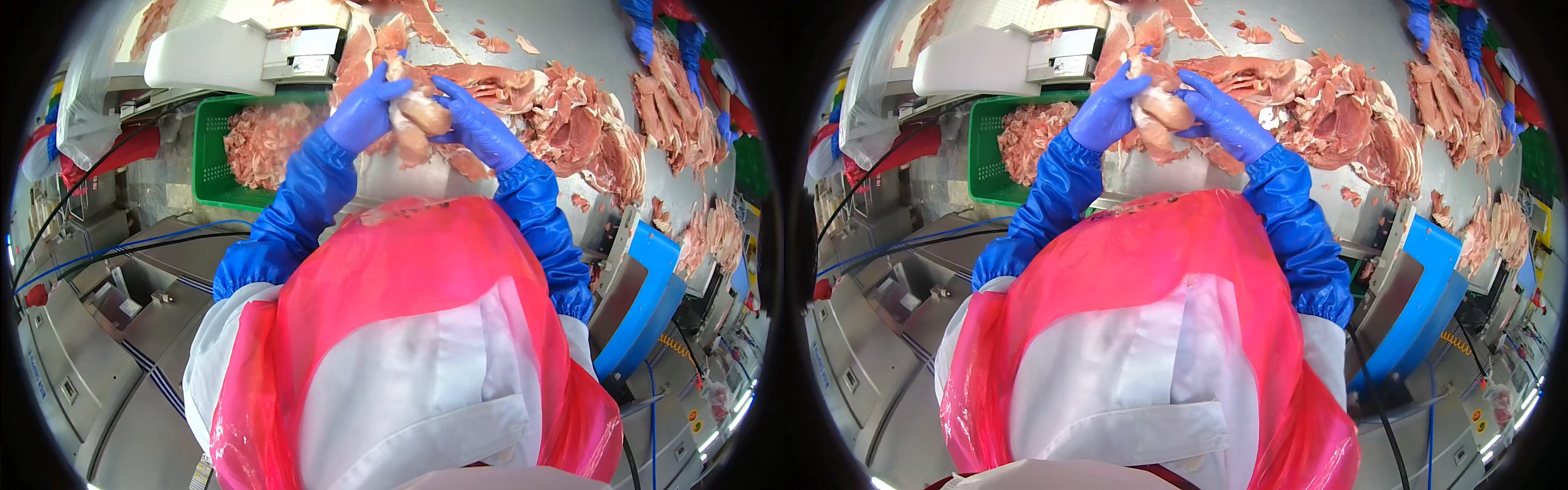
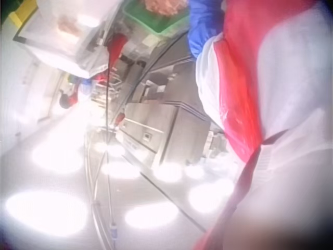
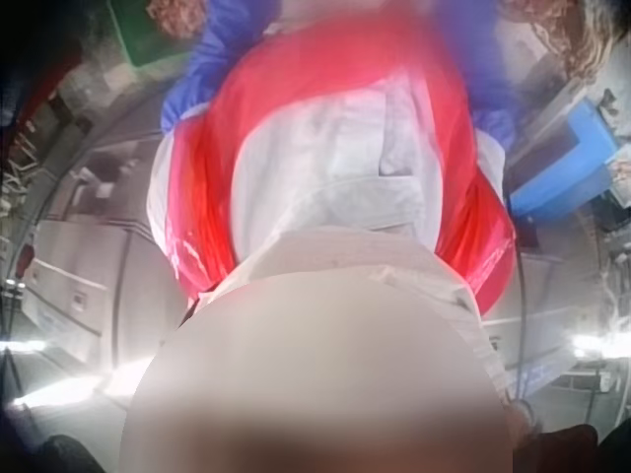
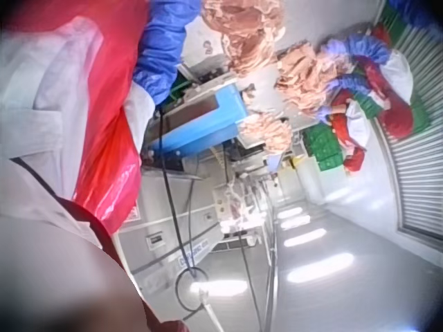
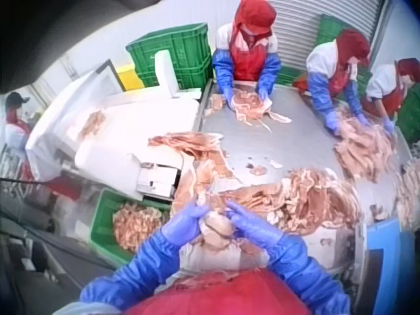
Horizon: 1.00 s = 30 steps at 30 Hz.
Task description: The person sorts raw meat pieces on a stainless steel table, separating them by hand into a green basket. The person repeatedly picks up pieces, inspects them, and places them into the basket.
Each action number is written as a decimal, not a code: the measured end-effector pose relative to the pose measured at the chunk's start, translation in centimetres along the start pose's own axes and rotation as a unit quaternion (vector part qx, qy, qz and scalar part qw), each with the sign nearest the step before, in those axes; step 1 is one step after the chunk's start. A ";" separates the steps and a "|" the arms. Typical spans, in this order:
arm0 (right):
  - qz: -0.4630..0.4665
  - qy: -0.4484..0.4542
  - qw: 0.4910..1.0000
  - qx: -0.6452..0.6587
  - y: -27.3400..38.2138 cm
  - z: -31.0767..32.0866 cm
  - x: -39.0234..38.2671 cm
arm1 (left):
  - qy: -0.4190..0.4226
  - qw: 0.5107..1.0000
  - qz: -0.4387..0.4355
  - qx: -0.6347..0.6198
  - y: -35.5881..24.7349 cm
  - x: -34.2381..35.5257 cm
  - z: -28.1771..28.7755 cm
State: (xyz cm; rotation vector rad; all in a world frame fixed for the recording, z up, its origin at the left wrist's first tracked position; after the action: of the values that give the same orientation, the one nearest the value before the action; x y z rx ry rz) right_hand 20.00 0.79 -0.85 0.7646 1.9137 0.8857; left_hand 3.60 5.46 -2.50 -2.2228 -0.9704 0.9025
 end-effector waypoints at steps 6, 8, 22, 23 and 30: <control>0.013 -0.093 0.988 -0.120 -1.7 -1.5 0.5 | -0.064 0.939 -0.122 0.315 -1.0 0.0 -1.5; 0.007 -0.081 0.989 -0.123 -2.4 -1.6 -0.2 | -0.078 0.930 -0.107 0.343 0.3 -0.4 -2.1; 0.062 -0.264 0.957 0.107 -9.8 9.7 -14.0 | -0.184 0.446 -0.059 0.874 -1.6 7.1 8.1; 0.051 -0.267 0.954 0.130 -10.7 10.1 -15.5 | -0.158 0.443 -0.026 0.882 -1.5 8.6 7.7; 0.029 -0.340 0.917 0.209 -16.3 10.1 -24.8 | 0.047 0.508 -0.187 0.839 -6.3 16.2 8.1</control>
State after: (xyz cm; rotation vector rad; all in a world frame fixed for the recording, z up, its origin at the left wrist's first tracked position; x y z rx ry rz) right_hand 37.03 -24.85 -6.67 1.2026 1.4506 0.1727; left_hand 3.22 23.55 -8.98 -0.2861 -0.0891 0.7894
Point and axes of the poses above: each hand's wrist, its own x-axis towards the middle knuckle, its own z-axis out of the back of the hand, y = z × x, the point moved 7 cm from there along x, towards the middle knuckle, and after that the axes turned 3 degrees about x, right-handed, at the moved point
